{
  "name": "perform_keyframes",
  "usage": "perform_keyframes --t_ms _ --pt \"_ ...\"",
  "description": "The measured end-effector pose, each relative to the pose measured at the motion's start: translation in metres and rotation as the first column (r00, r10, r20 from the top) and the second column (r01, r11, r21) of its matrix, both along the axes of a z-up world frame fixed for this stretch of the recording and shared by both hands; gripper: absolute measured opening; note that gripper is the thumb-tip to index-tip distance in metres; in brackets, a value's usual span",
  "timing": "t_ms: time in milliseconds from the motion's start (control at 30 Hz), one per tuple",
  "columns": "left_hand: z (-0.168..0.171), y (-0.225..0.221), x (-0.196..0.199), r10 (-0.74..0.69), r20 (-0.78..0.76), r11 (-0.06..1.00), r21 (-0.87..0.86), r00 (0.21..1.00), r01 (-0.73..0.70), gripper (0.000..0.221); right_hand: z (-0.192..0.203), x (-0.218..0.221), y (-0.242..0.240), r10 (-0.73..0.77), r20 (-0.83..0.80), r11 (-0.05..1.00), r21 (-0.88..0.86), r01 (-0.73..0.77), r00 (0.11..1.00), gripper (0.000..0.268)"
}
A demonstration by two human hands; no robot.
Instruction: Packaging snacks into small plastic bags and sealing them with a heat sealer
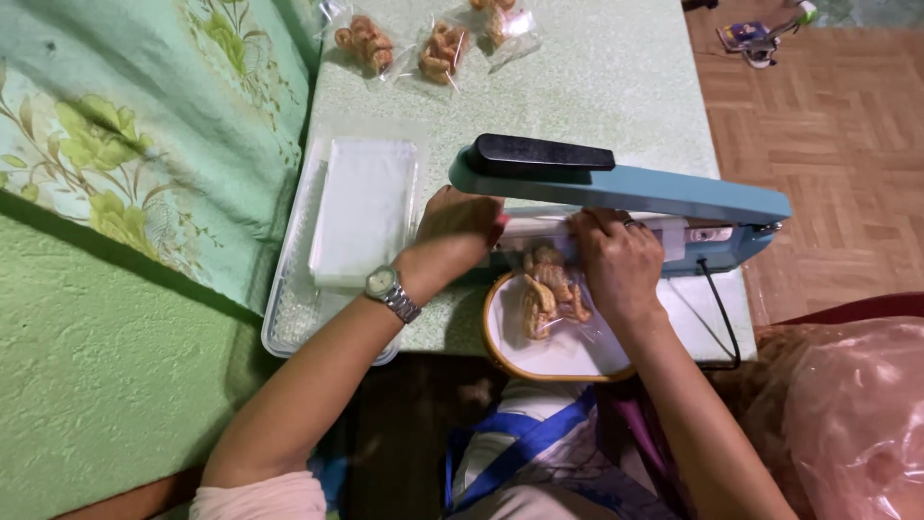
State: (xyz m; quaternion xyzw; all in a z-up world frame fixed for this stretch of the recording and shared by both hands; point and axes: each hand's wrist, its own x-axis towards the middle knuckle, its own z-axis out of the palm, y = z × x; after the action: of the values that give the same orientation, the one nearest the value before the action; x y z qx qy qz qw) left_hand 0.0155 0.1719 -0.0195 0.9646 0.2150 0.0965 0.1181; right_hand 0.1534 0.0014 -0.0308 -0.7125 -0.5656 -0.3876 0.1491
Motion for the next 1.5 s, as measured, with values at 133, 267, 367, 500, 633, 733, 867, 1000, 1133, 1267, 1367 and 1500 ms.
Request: perform_keyframes --t_ms 133,267,367,500,633,733,867,1000,1133,1267,1367,1500 --pt "0.029 0.003 -0.003 -0.053 -0.082 0.994 -0.103 0.995 0.045 0.021 0.002 -0.007 0.001 -0.167 0.048 0.984 -0.061 0.17 0.985 0.003" --pt "0.05 0.008 -0.016 -0.288 -0.078 0.907 -0.342 0.954 0.246 0.041 -0.002 -0.007 -0.003 -0.276 0.067 0.947 -0.154 0.283 0.959 0.007" --pt "0.035 0.019 -0.011 -0.317 -0.083 0.884 -0.388 0.945 0.263 0.04 0.008 -0.016 -0.009 -0.301 0.004 0.933 -0.208 0.295 0.954 0.011" --pt "0.02 0.047 -0.001 -0.349 -0.073 0.849 -0.447 0.934 0.282 0.039 0.063 -0.038 -0.029 -0.202 -0.128 0.971 -0.159 0.181 0.971 0.006" --pt "0.007 0.078 0.015 -0.394 -0.06 0.787 -0.537 0.917 0.303 0.04 0.132 -0.016 -0.01 0.253 -0.371 0.956 0.236 -0.173 0.894 0.017" --pt "-0.001 0.091 0.028 -0.421 -0.043 0.746 -0.585 0.906 0.319 0.041 0.147 0.009 0.051 0.572 -0.517 0.799 0.526 -0.29 0.638 0.036" --pt "-0.019 0.112 0.04 -0.451 -0.024 0.671 -0.668 0.892 0.322 0.044 0.138 -0.005 0.103 0.43 -0.885 0.851 0.332 -0.406 0.178 0.047" --pt "-0.038 0.119 0.044 -0.463 -0.004 0.607 -0.73 0.886 0.314 0.047 0.142 -0.033 0.098 0.166 -0.891 0.934 0.004 -0.357 0.423 0.079" --pt "-0.022 0.11 0.043 -0.539 0.063 0.473 -0.802 0.84 0.363 0.04 0.129 -0.033 0.1 0.117 -0.844 0.932 -0.088 -0.35 0.524 0.071" --pt "-0.02 0.106 0.046 -0.423 -0.034 0.544 -0.809 0.905 0.223 0.038 0.119 -0.033 0.104 0.067 -0.823 0.922 -0.165 -0.349 0.564 0.072" --pt "-0.038 0.109 0.05 -0.305 -0.01 0.285 -0.955 0.952 0.082 0.013 0.109 -0.041 0.11 -0.056 -0.86 0.914 -0.249 -0.32 0.507 0.077" --pt "-0.02 0.099 0.044 -0.288 -0.104 0.416 -0.909 0.952 0.026 0.02 0.097 -0.044 0.112 -0.11 -0.847 0.903 -0.303 -0.303 0.519 0.072"
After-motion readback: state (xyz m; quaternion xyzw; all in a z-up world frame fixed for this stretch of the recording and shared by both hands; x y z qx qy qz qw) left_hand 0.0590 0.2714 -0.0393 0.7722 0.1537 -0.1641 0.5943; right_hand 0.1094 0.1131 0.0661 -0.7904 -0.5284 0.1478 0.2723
